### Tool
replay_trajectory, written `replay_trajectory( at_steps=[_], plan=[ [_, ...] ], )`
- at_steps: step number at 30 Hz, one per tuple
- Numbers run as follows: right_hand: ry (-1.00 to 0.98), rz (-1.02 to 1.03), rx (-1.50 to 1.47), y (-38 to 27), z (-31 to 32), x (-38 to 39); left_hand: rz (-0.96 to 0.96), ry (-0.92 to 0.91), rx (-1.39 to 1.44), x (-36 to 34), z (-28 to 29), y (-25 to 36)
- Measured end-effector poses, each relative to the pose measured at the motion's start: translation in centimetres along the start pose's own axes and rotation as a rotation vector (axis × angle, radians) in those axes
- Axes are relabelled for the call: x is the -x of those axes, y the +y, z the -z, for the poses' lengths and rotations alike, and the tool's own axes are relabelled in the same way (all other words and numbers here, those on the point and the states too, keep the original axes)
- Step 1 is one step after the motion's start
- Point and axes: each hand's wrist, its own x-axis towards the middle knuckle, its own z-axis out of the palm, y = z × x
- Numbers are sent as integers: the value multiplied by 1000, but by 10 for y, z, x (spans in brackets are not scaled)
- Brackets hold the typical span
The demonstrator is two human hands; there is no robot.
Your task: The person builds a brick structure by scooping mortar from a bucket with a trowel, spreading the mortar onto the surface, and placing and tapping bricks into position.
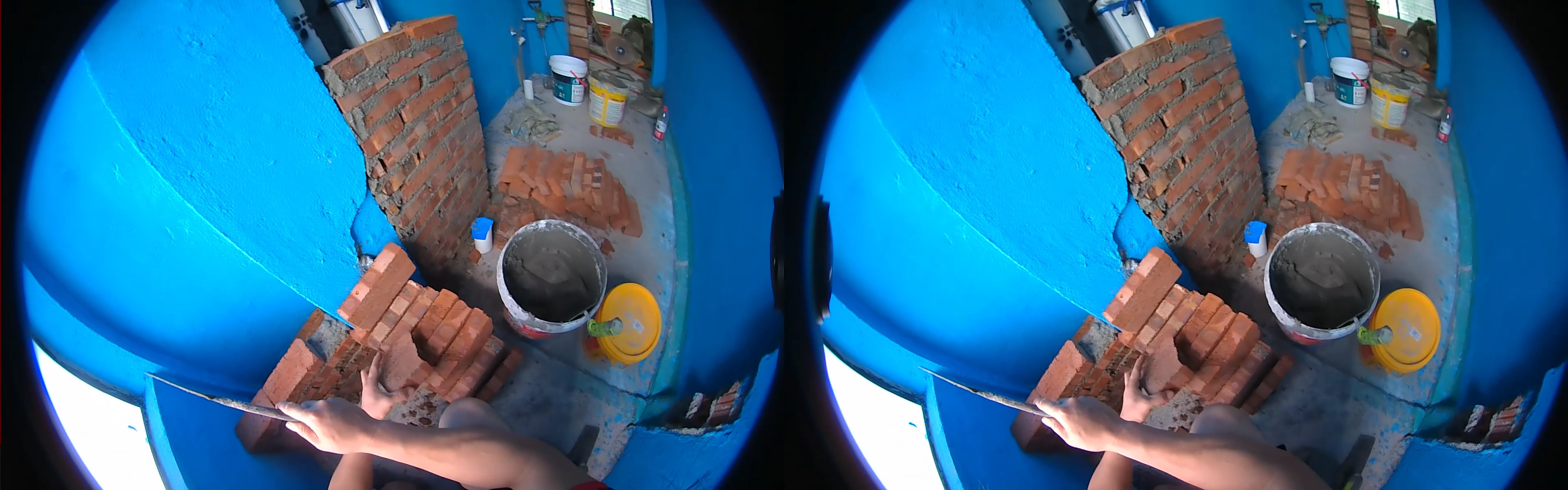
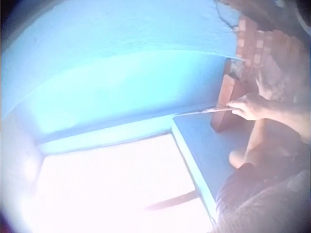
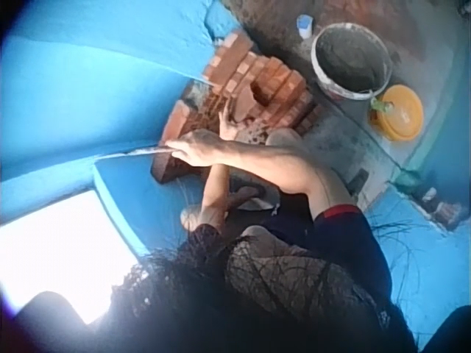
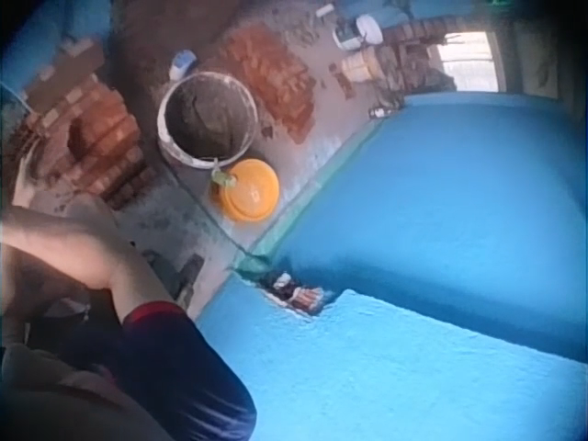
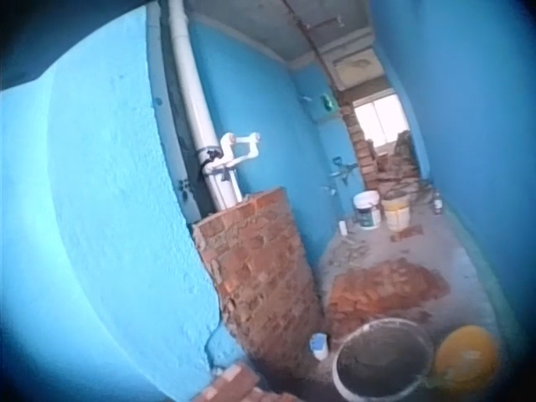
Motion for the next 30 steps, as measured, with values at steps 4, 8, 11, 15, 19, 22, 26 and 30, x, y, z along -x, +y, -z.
replay_trajectory(
  at_steps=[4,8,11,15,19,22,26,30],
  plan=[
    [62,66,-24,2,-14,1,502,97,1467,28,12,-15],
    [38,27,62,-13,4,11,340,64,1726,60,55,-1],
    [25,73,-58,-27,11,15,275,81,1757,73,74,-1],
    [94,166,-207,-23,9,10,354,141,1858,79,41,-9],
    [53,24,-91,-34,22,6,293,225,1904,88,50,-8],
    [218,95,-181,-31,36,5,247,188,1825,99,78,3],
    [246,-50,-75,-33,53,4,450,156,1856,121,59,-23],
    [386,-82,-126,-22,60,3,596,308,1780,109,59,-34]
  ],
)
